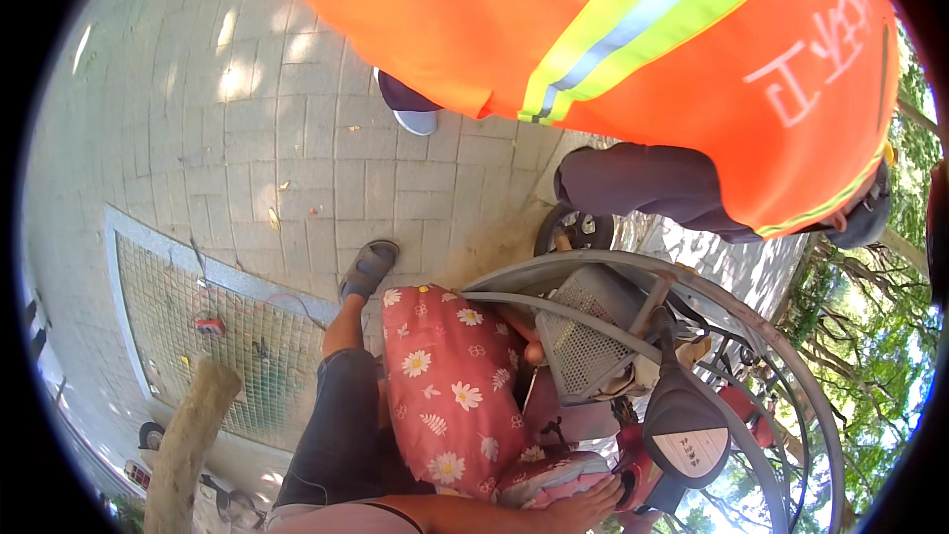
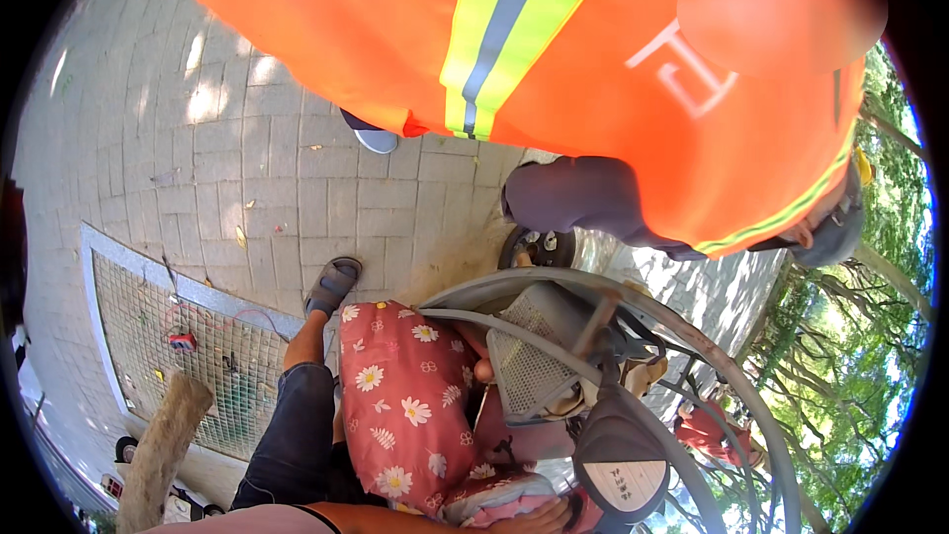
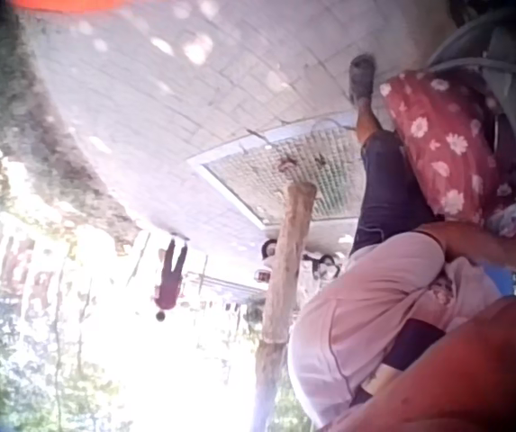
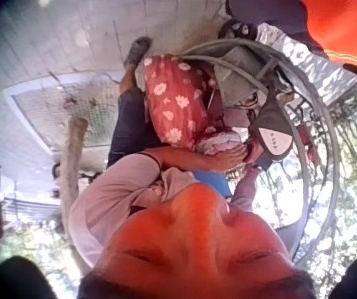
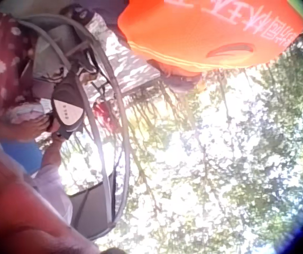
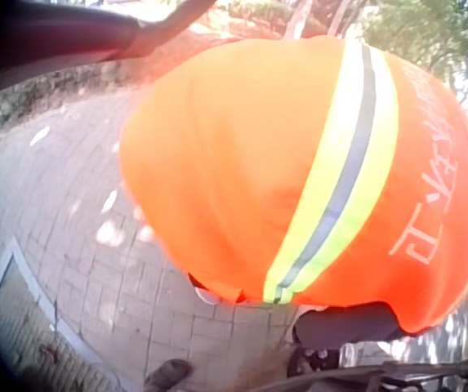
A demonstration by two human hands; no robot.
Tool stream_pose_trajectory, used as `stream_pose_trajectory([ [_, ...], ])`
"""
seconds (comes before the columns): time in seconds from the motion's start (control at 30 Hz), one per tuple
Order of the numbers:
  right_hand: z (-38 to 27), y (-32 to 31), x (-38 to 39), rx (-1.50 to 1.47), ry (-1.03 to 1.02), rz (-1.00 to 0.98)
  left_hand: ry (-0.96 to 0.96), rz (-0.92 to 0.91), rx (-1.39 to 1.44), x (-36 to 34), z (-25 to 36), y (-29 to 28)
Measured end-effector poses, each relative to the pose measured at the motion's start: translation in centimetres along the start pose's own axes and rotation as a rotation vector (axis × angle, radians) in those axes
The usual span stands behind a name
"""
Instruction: The person uses a screwdriver to remove screws from the front panel of a red three-wheeled vehicle. They then detach the panel to expose the internal wiring and components, manipulating the wires with their hands while a coworker observes.
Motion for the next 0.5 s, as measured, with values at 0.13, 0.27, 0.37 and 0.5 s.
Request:
stream_pose_trajectory([
  [0.13, 0.6, -0.2, 0.6, -0.05, 0.011, -0.013, 0.013, 0.136, -0.116, 1.2, 0.1, 0.2],
  [0.27, 1.7, -0.1, 0.1, -0.141, 0.01, -0.048, 0.05, -0.034, -0.13, 0.6, 0.1, 0.8],
  [0.37, 2.9, 0.0, -0.2, -0.244, 0.015, -0.077, 0.082, -0.118, -0.169, 0.5, 0.2, 0.8],
  [0.5, 4.8, 0.7, -1.8, -0.429, 0.012, -0.152, 0.172, -0.278, -0.238, 0.1, 0.6, 0.0],
])
Point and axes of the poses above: each hand's wrist, its own x-axis away from the middle knuckle, its own y-axis out of the palm, z = x × y, the point moved 10 cm from there along -x, towards the middle knuckle, and after that the axes turned 8 degrees about z, right-handed, at the moved point
